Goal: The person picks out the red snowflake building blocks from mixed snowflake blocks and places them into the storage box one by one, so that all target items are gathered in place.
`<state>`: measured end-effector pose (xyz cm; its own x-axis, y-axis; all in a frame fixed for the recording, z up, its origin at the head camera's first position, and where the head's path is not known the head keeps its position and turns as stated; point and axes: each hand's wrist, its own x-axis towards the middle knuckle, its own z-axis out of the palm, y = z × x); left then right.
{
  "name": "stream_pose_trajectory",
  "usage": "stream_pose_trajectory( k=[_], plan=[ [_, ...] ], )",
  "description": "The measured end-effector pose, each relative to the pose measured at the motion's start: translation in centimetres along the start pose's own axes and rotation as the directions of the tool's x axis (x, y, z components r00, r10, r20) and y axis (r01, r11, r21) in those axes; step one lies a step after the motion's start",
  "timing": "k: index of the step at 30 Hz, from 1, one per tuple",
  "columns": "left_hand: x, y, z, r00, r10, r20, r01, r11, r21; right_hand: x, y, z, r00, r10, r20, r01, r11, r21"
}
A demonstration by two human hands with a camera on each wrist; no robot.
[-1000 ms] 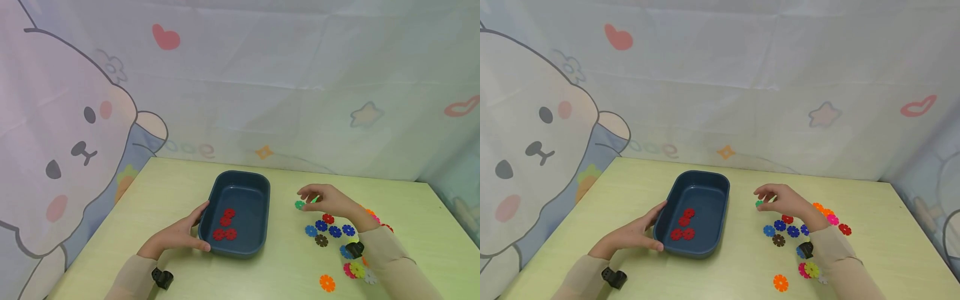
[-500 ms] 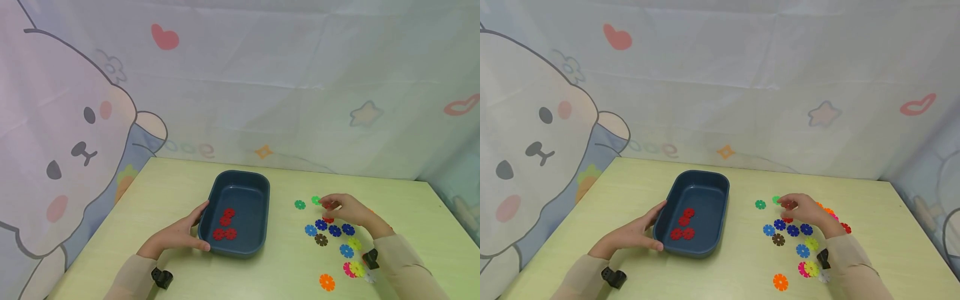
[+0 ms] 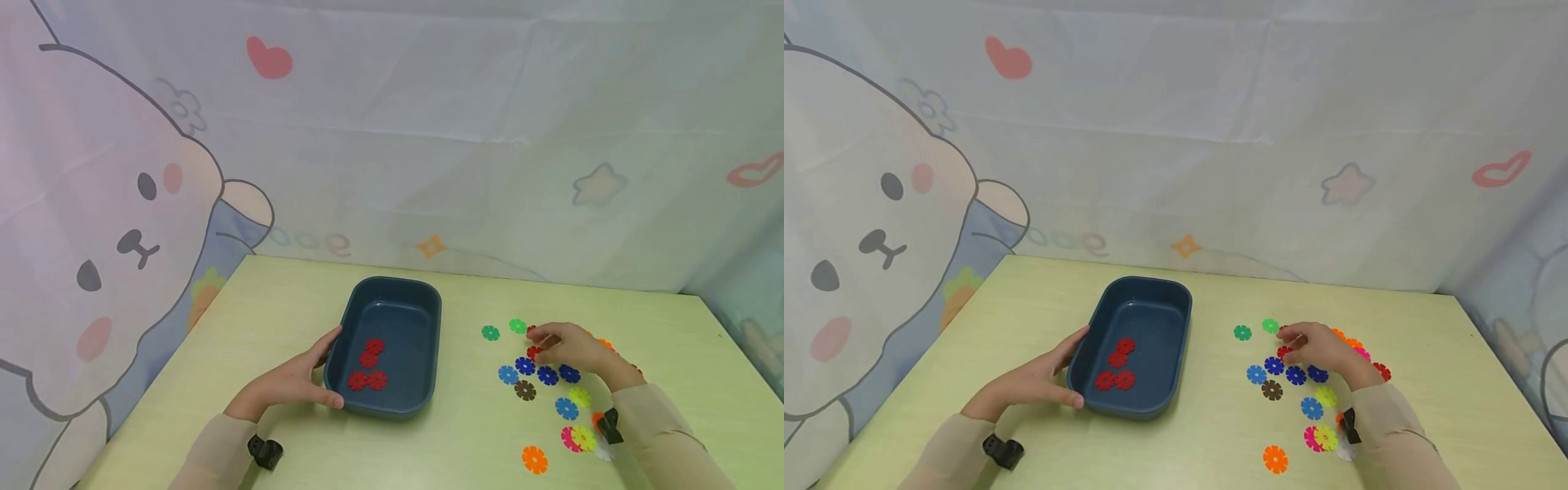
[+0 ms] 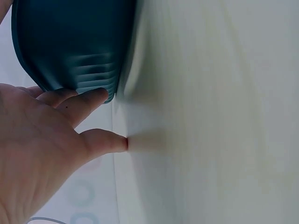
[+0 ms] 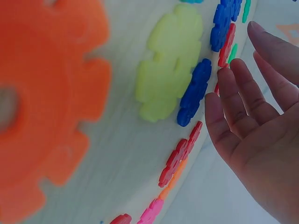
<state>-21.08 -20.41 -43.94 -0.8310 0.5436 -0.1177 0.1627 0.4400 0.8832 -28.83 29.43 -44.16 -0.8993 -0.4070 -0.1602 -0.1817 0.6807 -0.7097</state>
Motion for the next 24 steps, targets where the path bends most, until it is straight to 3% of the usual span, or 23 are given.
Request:
stream_pose_trajectory(
  k=[12,24],
  plan=[
    [0.20,-0.13,0.01,1.000,-0.018,-0.012,0.018,1.000,-0.005,0.40,0.44,0.42,0.999,-0.029,-0.021,0.027,0.994,-0.103],
    [0.24,-0.23,0.03,1.000,-0.013,-0.008,0.013,1.000,-0.018,0.69,0.20,0.71,1.000,0.004,-0.014,-0.006,0.988,-0.152]
  ],
)
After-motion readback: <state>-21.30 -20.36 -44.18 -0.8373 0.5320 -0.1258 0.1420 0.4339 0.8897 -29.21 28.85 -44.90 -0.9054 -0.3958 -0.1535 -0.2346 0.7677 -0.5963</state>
